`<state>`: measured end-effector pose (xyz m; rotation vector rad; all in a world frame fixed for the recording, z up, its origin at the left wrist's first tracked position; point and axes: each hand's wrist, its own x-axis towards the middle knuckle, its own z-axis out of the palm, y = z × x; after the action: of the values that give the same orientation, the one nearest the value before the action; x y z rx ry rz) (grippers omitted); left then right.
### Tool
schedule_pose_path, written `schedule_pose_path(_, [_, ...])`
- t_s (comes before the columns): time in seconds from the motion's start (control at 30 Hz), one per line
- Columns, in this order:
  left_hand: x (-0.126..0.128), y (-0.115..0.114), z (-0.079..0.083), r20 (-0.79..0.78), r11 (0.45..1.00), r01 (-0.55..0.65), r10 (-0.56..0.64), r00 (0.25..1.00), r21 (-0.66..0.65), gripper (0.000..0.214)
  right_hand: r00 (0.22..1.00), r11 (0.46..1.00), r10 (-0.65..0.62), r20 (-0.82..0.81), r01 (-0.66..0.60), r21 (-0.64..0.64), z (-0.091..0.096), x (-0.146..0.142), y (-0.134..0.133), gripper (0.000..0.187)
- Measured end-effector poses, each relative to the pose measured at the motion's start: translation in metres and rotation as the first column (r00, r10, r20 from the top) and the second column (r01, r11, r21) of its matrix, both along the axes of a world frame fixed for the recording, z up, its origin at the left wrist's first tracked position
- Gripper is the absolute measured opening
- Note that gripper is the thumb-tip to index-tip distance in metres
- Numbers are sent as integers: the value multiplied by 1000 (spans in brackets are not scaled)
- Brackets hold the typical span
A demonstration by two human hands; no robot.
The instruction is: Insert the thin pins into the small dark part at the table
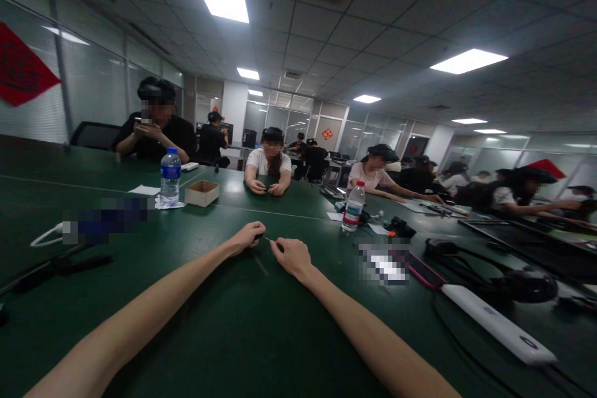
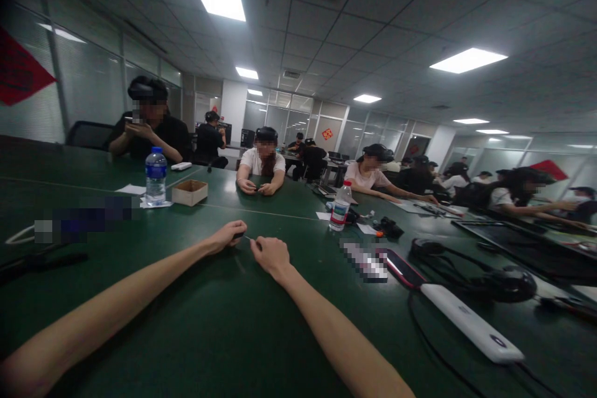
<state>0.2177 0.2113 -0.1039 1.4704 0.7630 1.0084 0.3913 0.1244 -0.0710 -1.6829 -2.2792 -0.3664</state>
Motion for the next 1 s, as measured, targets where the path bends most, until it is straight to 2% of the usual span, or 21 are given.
schedule_pose_path(0.33, [0,2,-3,-42,997,76,-75,996,25,28,1000,1000,24,-10,-24,-7,-1,1,1,57])
schedule_pose_path(0.6, [-2,-3,2,-56,997,71,-69,996,24,24,998,998,53,-14,-53,-19,3,0,-2,58])
schedule_pose_path(0.73, [-2,-5,2,-49,997,68,-67,997,26,22,997,997,82,-17,-81,15,5,1,-4,57])
schedule_pose_path(0.93, [0,-6,5,-25,999,52,-51,998,12,19,968,974,226,109,-228,6,2,-4,-8,55])
schedule_pose_path(1.0, [0,-8,6,-29,998,54,-54,998,13,19,980,984,177,92,-179,15,0,-6,-6,56])
